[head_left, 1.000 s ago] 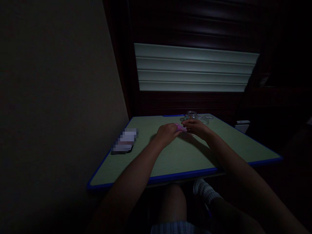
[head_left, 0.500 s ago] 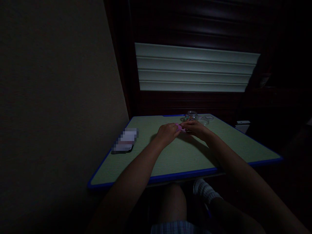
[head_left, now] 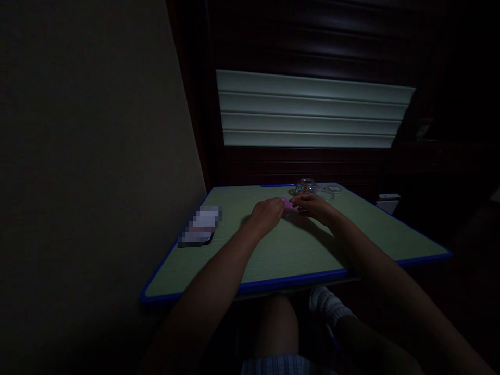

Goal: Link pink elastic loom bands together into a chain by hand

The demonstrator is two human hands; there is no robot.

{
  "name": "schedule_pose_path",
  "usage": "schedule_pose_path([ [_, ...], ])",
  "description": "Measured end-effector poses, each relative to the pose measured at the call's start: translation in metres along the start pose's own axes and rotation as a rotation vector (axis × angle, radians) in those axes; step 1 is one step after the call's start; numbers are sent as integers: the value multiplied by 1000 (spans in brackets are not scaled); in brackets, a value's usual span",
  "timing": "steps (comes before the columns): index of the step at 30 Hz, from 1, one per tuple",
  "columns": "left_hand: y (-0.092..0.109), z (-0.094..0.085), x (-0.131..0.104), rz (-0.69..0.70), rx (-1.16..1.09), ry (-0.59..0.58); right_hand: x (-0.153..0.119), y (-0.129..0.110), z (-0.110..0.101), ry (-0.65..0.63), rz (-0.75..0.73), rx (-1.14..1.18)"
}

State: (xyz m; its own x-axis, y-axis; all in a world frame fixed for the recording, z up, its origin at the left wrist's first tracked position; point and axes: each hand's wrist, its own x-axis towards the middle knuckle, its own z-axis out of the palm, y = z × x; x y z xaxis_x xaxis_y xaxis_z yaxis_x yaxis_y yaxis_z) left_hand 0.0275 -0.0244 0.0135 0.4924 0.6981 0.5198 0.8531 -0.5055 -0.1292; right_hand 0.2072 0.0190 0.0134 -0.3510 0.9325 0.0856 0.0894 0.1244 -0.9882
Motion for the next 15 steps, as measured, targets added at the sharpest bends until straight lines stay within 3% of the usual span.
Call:
schedule_pose_path([
  [15,0,0,-1,-90,41,-65,0,-2,3,79,-77,-92],
])
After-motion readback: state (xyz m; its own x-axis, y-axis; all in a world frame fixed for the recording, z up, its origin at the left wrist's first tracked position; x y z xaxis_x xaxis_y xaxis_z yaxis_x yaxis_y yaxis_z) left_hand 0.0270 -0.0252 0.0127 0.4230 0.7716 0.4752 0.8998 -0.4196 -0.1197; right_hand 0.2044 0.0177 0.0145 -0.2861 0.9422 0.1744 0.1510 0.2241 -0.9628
